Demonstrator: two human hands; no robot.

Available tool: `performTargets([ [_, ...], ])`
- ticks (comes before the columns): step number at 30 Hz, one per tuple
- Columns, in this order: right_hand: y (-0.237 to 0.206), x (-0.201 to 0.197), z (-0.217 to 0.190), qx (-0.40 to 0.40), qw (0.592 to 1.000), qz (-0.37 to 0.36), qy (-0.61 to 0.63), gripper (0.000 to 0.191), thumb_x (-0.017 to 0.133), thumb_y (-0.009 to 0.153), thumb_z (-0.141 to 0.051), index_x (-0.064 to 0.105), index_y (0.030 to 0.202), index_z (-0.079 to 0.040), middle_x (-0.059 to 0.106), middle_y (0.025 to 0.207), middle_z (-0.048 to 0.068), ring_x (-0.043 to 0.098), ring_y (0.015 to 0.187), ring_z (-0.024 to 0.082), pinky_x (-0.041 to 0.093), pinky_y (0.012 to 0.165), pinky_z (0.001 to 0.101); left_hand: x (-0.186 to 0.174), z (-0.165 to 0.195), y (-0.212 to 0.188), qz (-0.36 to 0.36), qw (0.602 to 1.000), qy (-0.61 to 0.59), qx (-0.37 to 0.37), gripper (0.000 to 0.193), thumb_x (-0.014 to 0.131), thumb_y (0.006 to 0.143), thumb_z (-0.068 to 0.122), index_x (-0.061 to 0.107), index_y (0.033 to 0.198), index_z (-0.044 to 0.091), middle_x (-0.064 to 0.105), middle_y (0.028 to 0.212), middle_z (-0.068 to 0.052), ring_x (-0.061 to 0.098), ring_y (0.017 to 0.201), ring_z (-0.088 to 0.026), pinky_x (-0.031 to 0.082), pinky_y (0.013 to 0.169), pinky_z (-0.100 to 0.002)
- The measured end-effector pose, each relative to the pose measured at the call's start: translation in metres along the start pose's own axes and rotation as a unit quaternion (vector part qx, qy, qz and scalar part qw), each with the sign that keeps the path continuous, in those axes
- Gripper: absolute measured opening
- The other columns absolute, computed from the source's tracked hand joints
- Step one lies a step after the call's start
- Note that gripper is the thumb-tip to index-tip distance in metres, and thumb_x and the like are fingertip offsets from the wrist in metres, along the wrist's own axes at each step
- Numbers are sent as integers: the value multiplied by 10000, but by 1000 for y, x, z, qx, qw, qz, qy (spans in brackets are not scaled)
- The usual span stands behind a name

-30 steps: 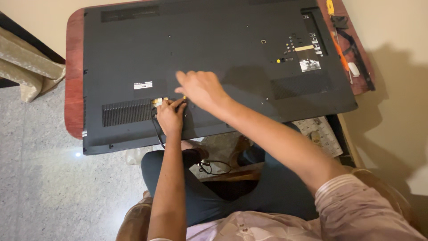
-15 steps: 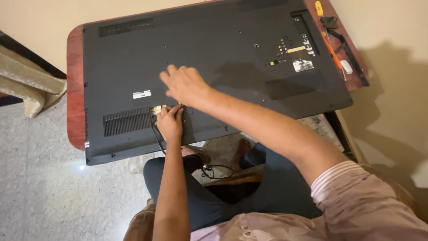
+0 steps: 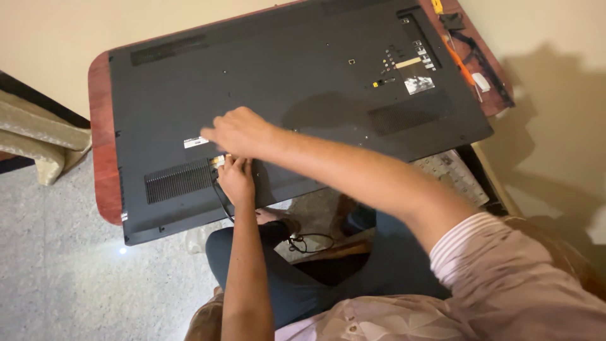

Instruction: The person uses a screwdriver to remove screws from the back panel of a television set. They systematically unscrew fasteners and place them on the surface of the TV.

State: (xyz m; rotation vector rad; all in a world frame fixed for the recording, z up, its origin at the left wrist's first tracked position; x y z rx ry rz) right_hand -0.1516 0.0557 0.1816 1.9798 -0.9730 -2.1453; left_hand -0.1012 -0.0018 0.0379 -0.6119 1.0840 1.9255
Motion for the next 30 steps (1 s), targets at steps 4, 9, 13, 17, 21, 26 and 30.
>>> performTargets([
  [4,-7,7,11,-5,998,-62,-2,189,715,870,-292,706,856,-104,675,628,107,716,635,318,536,525,457,2,-1,-2,-23,1000,-8,-13,196,731,952,292,816,1075,166,692,1026,-70,602,915,-348,499,806,-469],
  [9,1,13,23,97,987,-84,-100,417,667,939,-458,743,733,-103,673,627,88,707,634,293,523,543,423,-4,6,1,-11,1000,-10,2,214,741,899,325,815,1038,181,697,1010,-39,613,907,-328,500,792,-469],
  [13,9,6,28,161,966,-99,-177,426,662,837,-489,749,692,-98,697,679,87,720,706,280,524,526,398,-4,5,2,-16,1000,0,-15,193,711,955,319,814,1075,210,685,1021,-25,614,914,-317,508,797,-465],
  [17,-3,-18,27,77,992,-11,-101,211,704,789,-281,774,873,-101,710,804,131,719,755,321,557,572,426,0,4,1,-16,1000,17,-12,192,712,945,330,820,1060,220,684,1006,-25,616,912,-319,502,779,-477],
  [21,-8,-13,24,23,999,-16,39,100,725,705,-151,777,729,-69,715,748,172,722,774,382,578,621,466,0,3,0,-13,1000,11,-13,175,716,959,323,807,1053,207,686,1030,-23,616,920,-323,504,797,-473],
  [26,-1,4,25,73,996,25,-43,132,737,711,-204,778,710,-78,703,678,159,724,664,341,587,578,427,-6,7,0,6,1000,-29,10,241,733,920,290,767,1111,147,699,1034,-50,628,933,-329,490,779,-487],
  [30,-2,16,33,180,976,28,-118,325,724,878,-331,771,645,-109,687,577,102,720,588,290,568,541,409,-13,6,0,18,985,-165,-39,181,724,957,179,740,1120,101,733,1006,-84,694,905,-293,534,815,-430],
])
Point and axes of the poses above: each hand's wrist, its own y-axis towards the middle knuckle, its own x-axis out of the palm, z = x × y, the point moved 7 cm from there along y, towards the middle knuckle
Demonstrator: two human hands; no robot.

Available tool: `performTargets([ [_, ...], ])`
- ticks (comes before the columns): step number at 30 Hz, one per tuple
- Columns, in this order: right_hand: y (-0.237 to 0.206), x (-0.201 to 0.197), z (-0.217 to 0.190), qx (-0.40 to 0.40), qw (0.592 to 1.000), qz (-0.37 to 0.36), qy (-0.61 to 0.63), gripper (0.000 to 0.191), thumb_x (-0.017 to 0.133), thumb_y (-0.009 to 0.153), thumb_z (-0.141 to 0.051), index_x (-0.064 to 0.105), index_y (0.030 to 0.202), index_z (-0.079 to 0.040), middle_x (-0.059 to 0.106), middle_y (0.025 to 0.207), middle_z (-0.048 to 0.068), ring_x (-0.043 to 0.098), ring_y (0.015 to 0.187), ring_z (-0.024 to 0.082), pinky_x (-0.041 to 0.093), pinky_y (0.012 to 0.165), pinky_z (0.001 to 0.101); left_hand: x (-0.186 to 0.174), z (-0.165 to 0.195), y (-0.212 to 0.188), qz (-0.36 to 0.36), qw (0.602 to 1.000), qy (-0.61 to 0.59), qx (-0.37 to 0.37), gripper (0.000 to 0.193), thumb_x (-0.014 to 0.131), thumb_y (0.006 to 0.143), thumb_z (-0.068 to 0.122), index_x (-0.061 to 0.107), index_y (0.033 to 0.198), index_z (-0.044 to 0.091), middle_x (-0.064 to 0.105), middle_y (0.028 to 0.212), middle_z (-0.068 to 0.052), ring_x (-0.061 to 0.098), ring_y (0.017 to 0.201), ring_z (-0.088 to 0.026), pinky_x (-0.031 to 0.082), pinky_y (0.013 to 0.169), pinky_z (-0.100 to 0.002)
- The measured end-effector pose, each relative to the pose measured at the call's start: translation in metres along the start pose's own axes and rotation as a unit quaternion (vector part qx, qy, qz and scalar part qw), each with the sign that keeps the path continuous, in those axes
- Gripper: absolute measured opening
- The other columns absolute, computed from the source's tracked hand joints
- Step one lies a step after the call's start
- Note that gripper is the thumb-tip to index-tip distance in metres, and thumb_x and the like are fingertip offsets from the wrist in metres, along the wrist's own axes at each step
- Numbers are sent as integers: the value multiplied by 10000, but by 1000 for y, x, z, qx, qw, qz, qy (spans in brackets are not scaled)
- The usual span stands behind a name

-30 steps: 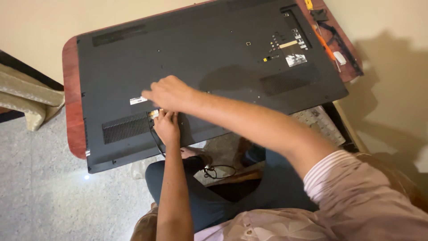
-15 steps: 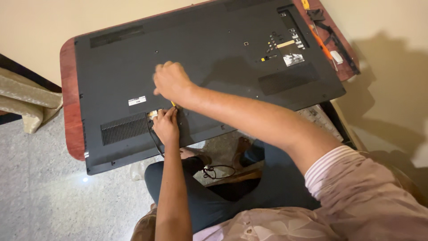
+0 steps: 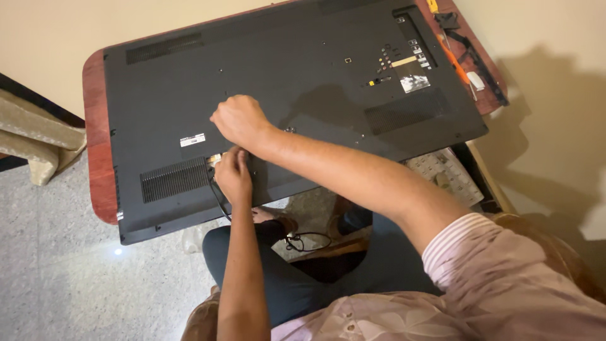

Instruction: The person uses a screwdriver to remove screws from the back panel of a television set. They systematically unscrew fasteners and place them on the surface of the TV.

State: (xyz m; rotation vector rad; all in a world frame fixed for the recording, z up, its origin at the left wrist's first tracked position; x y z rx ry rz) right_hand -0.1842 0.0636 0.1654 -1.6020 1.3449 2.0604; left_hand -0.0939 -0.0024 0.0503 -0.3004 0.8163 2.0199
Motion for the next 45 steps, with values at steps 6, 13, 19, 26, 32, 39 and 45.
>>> performTargets([
  [6,6,4,-3,28,999,-44,-5,318,710,841,-368,775,649,-122,702,600,102,728,613,291,558,500,419,-9,17,22,42,999,-13,19,291,806,823,75,723,1090,-5,761,965,-147,753,898,-280,570,810,-382],
  [13,2,-16,16,-93,990,-37,96,136,725,734,-202,790,794,-100,713,715,136,725,705,336,584,603,444,-13,29,43,-67,991,-104,50,346,776,895,77,697,1219,-14,758,1034,-178,763,948,-244,580,826,-353],
  [19,5,-34,0,-68,996,-31,50,309,733,779,-330,742,660,-44,688,648,158,715,663,356,563,559,448,13,21,53,-83,980,-180,-31,264,734,914,24,651,1142,-81,759,1007,-148,704,931,-155,564,825,-306],
  [26,-3,-34,-6,-122,989,-15,85,83,731,629,-168,730,624,-85,685,657,139,719,657,337,567,533,434,22,23,62,-148,952,-268,-20,342,669,966,97,589,1261,-56,694,1179,-133,641,1082,-167,519,903,-333],
  [32,6,-10,-23,-95,990,-48,-95,111,710,696,-168,728,595,-128,693,625,77,733,667,275,556,538,401,28,48,74,-150,973,-174,29,428,777,902,217,638,1240,-6,663,1197,-145,594,1118,-210,496,943,-397],
  [39,1,-27,-12,-131,991,14,-15,197,716,714,-238,760,853,-105,688,610,43,738,649,239,537,488,361,13,37,87,-226,928,-285,-80,338,725,934,236,662,1176,9,709,1094,-69,645,1010,-140,548,839,-327],
  [45,7,-10,-15,-99,976,-156,-114,83,689,821,-193,752,768,-189,719,737,28,735,757,257,541,527,388,15,37,76,-49,992,-108,-53,417,744,960,270,641,1254,-8,702,1120,-157,666,1058,-229,520,884,-411],
])
Point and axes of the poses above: each hand's wrist, its own y-axis towards the middle knuckle, its own x-axis out of the palm, z = x × y, the point moved 7 cm from there along y, towards the middle knuckle
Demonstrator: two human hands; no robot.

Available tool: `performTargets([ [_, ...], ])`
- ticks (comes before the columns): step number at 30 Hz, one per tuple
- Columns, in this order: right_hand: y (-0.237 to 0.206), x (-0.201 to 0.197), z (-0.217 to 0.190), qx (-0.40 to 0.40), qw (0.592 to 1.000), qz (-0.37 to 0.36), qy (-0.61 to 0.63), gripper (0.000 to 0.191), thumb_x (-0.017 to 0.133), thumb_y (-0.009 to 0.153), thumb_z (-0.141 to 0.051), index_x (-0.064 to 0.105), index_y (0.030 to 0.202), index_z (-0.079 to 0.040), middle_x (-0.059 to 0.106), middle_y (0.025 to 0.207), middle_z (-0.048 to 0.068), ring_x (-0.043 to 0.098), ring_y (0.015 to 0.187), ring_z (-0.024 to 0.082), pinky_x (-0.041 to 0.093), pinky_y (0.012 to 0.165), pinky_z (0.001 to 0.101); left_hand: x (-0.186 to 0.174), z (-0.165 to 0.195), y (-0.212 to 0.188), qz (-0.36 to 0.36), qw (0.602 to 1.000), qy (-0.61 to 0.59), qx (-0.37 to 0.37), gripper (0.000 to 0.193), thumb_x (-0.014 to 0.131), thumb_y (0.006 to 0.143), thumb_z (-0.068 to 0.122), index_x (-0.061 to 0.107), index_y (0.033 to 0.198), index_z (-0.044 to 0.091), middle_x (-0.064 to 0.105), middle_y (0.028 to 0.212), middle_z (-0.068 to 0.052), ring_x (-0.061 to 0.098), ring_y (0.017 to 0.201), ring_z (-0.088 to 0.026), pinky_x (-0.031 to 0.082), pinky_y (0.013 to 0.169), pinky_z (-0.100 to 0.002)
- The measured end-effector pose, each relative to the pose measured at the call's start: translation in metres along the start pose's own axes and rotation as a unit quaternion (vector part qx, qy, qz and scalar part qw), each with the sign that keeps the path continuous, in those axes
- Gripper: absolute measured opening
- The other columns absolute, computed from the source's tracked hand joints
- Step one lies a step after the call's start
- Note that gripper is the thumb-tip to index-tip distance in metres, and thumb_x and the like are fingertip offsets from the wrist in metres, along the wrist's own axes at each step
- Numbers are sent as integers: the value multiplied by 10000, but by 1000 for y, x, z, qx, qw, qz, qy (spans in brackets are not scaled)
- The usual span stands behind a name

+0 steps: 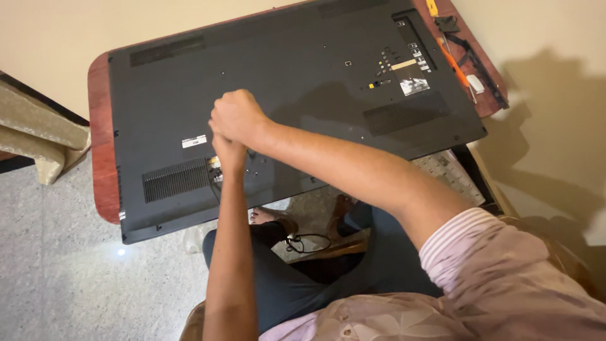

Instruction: The person uses a screwdriver to remove screws from the back panel of a television set. They systematically unscrew fasteners and place them on the surface of the TV.

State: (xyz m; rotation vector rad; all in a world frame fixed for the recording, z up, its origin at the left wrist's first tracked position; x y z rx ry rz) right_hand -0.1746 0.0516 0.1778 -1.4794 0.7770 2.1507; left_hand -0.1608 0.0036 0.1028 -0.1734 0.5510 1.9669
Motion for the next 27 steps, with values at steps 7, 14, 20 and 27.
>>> performTargets([
  [7,-14,0,3,27,979,177,102,108,687,784,-200,742,784,-106,730,803,96,733,798,255,584,625,377,9,2,7,-160,978,-113,74,416,659,1016,261,606,1340,5,695,1286,-140,650,1197,-223,527,983,-382],
  [14,-19,14,33,65,993,12,93,482,629,1006,-476,733,752,-78,717,761,127,721,776,310,576,656,439,31,-9,-14,-81,983,-162,-5,462,698,953,201,571,1316,-54,723,1152,-170,666,1077,-179,520,910,-341],
  [20,-36,-23,16,-76,971,140,176,182,679,793,-239,717,833,-65,694,804,125,721,740,324,576,578,447,26,-6,-7,-129,975,-178,15,452,644,1018,242,556,1373,-24,645,1328,-166,626,1202,-238,509,991,-370],
  [27,-24,-1,2,-7,978,187,94,138,674,754,-161,715,788,-34,661,772,133,708,696,264,583,563,377,17,-8,-9,-77,997,10,-17,503,659,986,338,552,1372,34,670,1310,-220,658,1215,-332,500,987,-427],
])
Point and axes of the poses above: each hand's wrist, its own y-axis towards the middle knuckle, its own x-axis out of the palm, z = x × y, the point moved 7 cm from there along y, towards the middle knuckle
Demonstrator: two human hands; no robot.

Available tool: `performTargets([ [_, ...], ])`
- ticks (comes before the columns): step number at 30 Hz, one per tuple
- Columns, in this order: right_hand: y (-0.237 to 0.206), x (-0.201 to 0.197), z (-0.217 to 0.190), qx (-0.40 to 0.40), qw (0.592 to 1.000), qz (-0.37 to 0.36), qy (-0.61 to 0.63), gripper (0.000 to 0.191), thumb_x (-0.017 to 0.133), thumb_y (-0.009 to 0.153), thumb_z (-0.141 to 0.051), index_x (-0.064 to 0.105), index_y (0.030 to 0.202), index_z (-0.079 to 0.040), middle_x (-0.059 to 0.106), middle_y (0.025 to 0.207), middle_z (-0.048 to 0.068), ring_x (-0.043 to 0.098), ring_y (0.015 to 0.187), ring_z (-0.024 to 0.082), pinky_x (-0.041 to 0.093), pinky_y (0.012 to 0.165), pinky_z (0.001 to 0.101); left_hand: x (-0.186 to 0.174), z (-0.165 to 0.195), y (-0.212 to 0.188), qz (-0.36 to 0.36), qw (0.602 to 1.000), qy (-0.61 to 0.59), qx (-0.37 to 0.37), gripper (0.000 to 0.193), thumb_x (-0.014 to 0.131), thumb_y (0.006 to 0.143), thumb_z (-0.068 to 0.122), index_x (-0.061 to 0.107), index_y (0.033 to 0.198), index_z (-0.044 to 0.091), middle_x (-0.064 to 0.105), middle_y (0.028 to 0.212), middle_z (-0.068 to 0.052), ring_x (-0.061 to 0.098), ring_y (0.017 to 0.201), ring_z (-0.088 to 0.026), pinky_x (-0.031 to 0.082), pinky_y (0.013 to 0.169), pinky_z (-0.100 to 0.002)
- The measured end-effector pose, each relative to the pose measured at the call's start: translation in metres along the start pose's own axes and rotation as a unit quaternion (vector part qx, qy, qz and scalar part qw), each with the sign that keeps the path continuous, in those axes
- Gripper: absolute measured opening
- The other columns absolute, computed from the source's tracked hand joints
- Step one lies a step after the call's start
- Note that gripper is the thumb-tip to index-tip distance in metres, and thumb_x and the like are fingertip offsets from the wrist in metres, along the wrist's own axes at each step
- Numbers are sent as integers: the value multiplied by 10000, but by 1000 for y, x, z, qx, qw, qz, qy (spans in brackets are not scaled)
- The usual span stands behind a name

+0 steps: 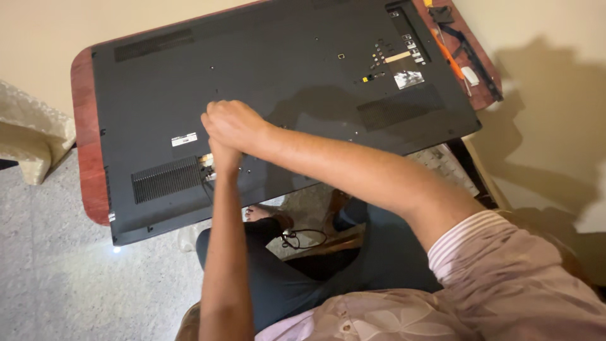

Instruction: The person uses a screwdriver to remove screws from the back panel of a television set. They systematically unscrew fasteners and place them on the surface of the TV.

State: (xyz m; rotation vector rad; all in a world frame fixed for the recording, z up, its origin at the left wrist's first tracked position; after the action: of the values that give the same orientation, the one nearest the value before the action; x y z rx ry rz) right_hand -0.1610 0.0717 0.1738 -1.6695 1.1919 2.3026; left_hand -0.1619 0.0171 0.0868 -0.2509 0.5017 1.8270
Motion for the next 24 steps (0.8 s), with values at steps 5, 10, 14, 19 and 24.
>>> performTargets([
  [5,5,24,-8,91,985,-93,-109,102,675,728,-177,718,685,-95,662,746,85,715,728,231,579,576,358,10,-18,-4,3,1000,22,-18,483,646,1010,368,593,1384,67,671,1372,-192,636,1291,-312,483,1027,-449],
  [10,2,18,-10,31,992,-104,-57,89,677,766,-199,720,744,-125,696,748,74,722,691,247,566,514,390,1,25,-2,5,960,30,280,621,715,998,230,463,1474,-78,502,1470,-319,457,1376,-417,388,1090,-518],
  [14,-1,2,3,-76,995,-61,-30,129,689,784,-245,696,839,-129,726,720,85,734,649,262,554,491,387,4,12,10,-237,962,-115,71,518,744,901,202,584,1349,-3,645,1317,-186,623,1227,-339,520,973,-401],
  [19,-2,14,29,-43,971,-219,-83,124,683,865,-249,739,859,-139,749,775,63,756,776,244,556,588,383,-1,26,8,-43,998,-12,33,433,818,811,220,697,1155,-14,787,1079,-199,780,1029,-246,566,869,-365],
  [24,-4,11,29,31,967,-241,-73,288,675,864,-398,799,738,-171,753,764,49,744,794,247,545,580,393,18,10,-18,126,989,-79,0,407,806,836,249,695,1117,-23,767,1008,-220,759,954,-247,553,803,-396],
])
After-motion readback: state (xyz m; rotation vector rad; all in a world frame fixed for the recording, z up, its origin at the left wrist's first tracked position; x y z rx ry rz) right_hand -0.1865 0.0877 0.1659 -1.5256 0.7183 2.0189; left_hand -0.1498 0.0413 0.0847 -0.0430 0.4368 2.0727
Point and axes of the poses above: each hand's wrist, its own y-axis towards the middle knuckle, its own x-axis out of the palm, z = x × y, the point moved 7 cm from there along y, towards the middle knuckle
